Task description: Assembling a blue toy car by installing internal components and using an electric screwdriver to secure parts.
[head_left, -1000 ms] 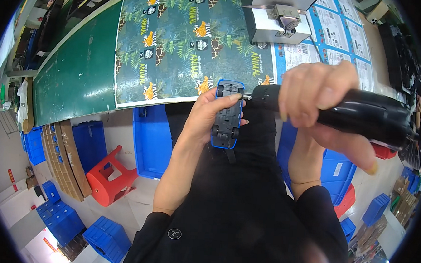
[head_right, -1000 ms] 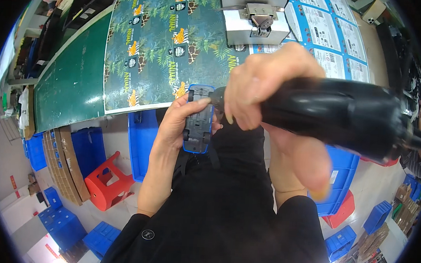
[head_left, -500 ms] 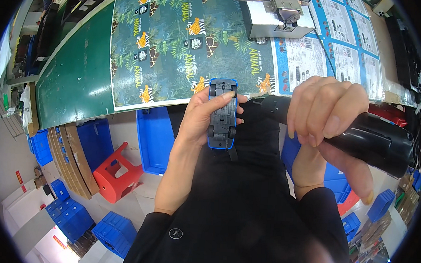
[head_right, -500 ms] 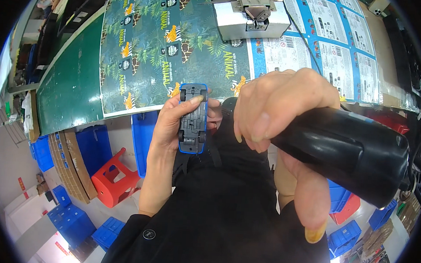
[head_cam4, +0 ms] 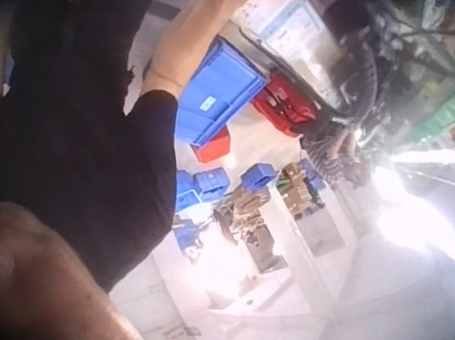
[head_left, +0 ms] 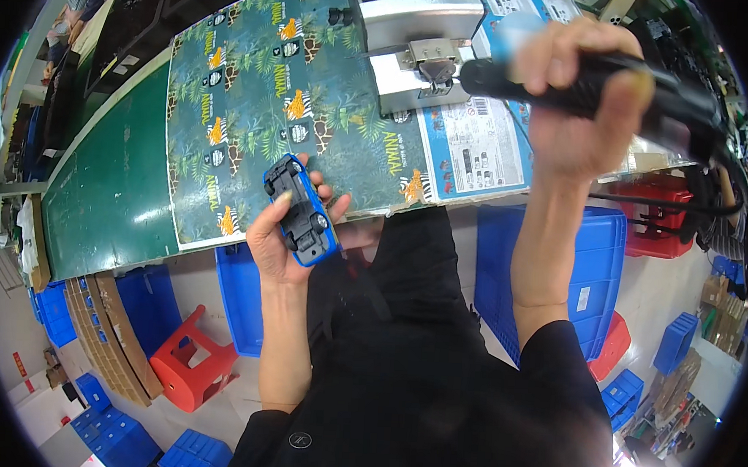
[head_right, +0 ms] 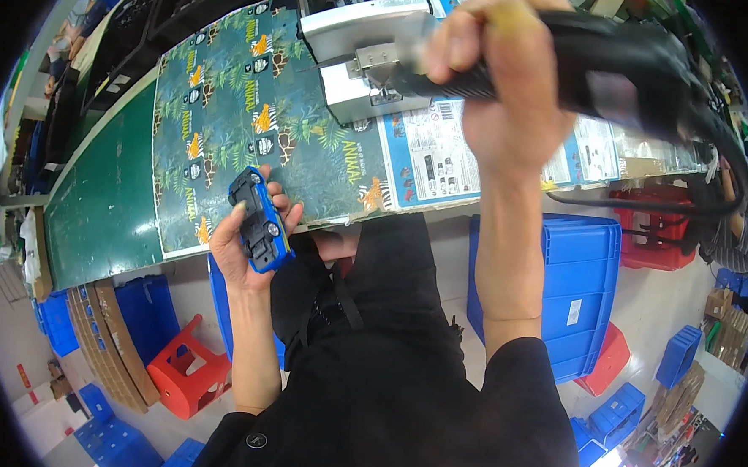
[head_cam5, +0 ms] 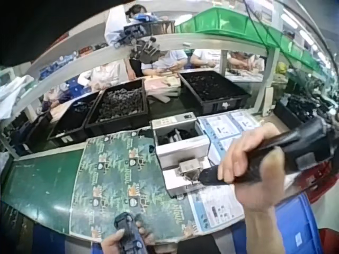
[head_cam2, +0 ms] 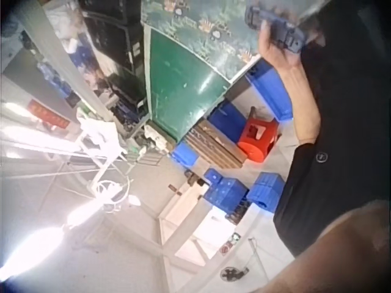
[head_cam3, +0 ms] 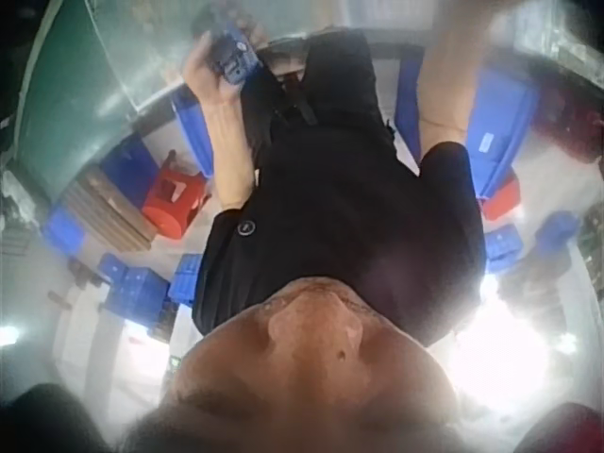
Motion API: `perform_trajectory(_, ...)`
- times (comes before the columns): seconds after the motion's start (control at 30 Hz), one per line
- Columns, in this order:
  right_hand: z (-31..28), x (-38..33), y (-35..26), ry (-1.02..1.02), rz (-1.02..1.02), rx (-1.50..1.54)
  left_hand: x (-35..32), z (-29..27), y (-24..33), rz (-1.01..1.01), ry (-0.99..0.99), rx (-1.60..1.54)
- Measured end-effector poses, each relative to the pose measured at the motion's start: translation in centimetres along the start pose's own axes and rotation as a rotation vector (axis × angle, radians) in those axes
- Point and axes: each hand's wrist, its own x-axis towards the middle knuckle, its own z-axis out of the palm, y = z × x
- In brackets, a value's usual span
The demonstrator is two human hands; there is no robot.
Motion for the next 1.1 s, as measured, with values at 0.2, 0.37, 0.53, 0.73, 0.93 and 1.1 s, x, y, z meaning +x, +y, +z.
perform_trajectory(0.2, 2.4, 1.4, 5.2, 0.174, -0.124, 0.222, 1.4, -0.4, 0.0, 0.016, 0.052, 0.180)
perform_trajectory(0.37, 6.5, 2.5, 1.7, 0.383, 0.263, -0.406, 1.6, -0.2, -0.1, 0.061, 0.124, 0.199)
perform_trajectory(0.53, 7.3, 4.4, 1.6, 0.218, 0.295, -0.470, 1.7, 0.3, -0.8, 0.107, 0.164, 0.314)
perform_trajectory(0.73, 4.7, 1.2, 0.7, 0.053, 0.448, -0.113, 2.0, 0.6, -1.3, 0.141, 0.160, 0.338)
perform_trajectory(0.93, 10.5, -3.8, -2.2, 0.083, 0.365, 0.394, 2.0, 1.3, -1.0, 0.135, 0.164, 0.360)
perform_trajectory(1.1, 12.4, -4.8, -1.1, 0.086, 0.405, 0.502, 1.9, 1.1, -1.1, 0.134, 0.172, 0.350)
